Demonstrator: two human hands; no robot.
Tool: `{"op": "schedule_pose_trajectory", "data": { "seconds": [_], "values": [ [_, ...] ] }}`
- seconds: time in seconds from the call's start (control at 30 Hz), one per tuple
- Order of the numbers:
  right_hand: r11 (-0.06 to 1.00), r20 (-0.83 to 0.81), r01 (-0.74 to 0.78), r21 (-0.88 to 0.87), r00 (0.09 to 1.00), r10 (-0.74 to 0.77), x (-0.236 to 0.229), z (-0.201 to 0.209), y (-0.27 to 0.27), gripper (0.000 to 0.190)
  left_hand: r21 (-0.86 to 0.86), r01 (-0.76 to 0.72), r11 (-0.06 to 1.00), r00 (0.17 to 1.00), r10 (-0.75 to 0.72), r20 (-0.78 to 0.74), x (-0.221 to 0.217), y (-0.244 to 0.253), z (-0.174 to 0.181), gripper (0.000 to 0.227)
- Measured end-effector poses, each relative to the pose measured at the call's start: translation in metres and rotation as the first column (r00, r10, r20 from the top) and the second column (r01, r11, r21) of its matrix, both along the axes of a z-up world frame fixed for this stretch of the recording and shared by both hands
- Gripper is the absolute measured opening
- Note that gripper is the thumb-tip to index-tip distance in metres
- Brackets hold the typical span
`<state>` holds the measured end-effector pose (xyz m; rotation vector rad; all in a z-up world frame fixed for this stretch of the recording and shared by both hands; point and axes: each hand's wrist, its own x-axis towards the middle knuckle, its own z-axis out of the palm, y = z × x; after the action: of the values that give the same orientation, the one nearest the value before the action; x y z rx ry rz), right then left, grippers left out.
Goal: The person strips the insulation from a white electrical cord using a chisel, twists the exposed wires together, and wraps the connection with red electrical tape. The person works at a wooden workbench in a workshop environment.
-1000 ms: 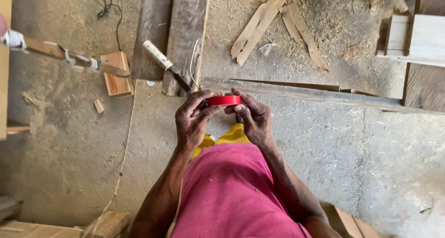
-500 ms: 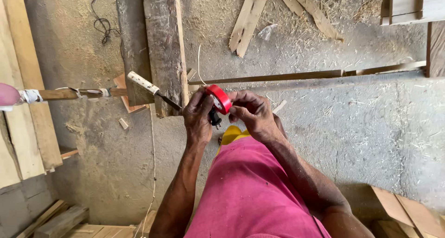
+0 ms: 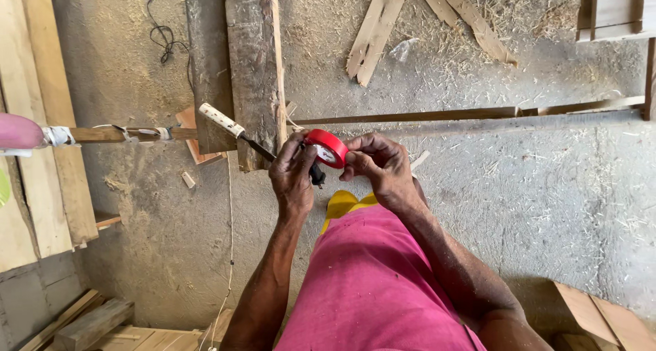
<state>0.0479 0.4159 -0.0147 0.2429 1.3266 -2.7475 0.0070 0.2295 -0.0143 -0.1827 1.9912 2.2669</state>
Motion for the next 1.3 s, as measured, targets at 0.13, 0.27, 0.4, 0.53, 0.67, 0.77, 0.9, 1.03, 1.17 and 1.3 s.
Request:
{"op": "schedule_pose_trajectory", "data": {
  "seconds": [0.13, 0.27, 0.4, 0.53, 0.67, 0.77, 0.9, 1.03, 1.17, 1.3],
  "values": [
    [0.999, 0.026, -0.017, -0.048, 0.999, 0.018, 0.005, 0.005, -0.004, 0.008, -0.134, 0.051, 0.990, 0.970, -0.081, -0.229, 0.003, -0.015, -0.006, 0.030],
    [0.968, 0.100, 0.002, -0.251, 0.995, 0.024, 0.011, 0.003, -0.013, 0.006, -0.125, 0.077, 0.989, 0.956, -0.109, -0.271, 0.004, -0.028, -0.009, 0.031],
    [0.942, 0.081, 0.073, -0.328, 0.996, -0.049, 0.016, -0.004, -0.022, 0.006, -0.121, 0.131, 0.984, 0.923, -0.166, -0.347, 0.008, -0.031, -0.003, 0.029],
    [0.931, 0.091, 0.141, -0.338, 0.989, -0.117, 0.018, -0.015, -0.030, 0.008, 0.019, 0.189, 0.982, 0.924, -0.172, -0.343, 0.009, -0.028, 0.004, 0.032],
    [0.956, 0.105, 0.173, -0.235, 0.983, -0.152, 0.017, -0.021, -0.038, 0.011, 0.012, 0.214, 0.977, 0.906, -0.194, -0.376, 0.008, -0.028, 0.006, 0.031],
    [0.923, 0.065, 0.205, -0.324, 0.979, -0.194, 0.016, -0.020, -0.040, 0.010, 0.074, 0.199, 0.977, 0.916, -0.158, -0.369, 0.009, -0.028, 0.003, 0.029],
    [0.996, -0.039, 0.054, -0.064, 0.998, -0.056, 0.016, -0.006, -0.035, 0.018, 0.195, 0.012, 0.981, 0.986, 0.021, -0.165, 0.017, -0.021, 0.002, 0.022],
    [0.987, -0.182, -0.043, 0.156, 0.981, 0.071, 0.009, 0.013, -0.032, 0.034, 0.233, -0.034, 0.972, 0.998, 0.044, -0.037, 0.018, -0.019, 0.003, 0.025],
    [0.777, -0.353, 0.102, 0.621, 0.922, 0.162, -0.005, 0.024, -0.015, 0.030, 0.124, 0.121, 0.985, 0.988, -0.107, -0.114, 0.011, -0.040, 0.014, 0.023],
    [0.704, -0.325, 0.082, 0.705, 0.920, 0.219, -0.007, 0.035, -0.003, 0.029, -0.233, 0.309, 0.922, 0.920, -0.352, -0.174, 0.004, -0.059, 0.030, 0.025]
  ]
}}
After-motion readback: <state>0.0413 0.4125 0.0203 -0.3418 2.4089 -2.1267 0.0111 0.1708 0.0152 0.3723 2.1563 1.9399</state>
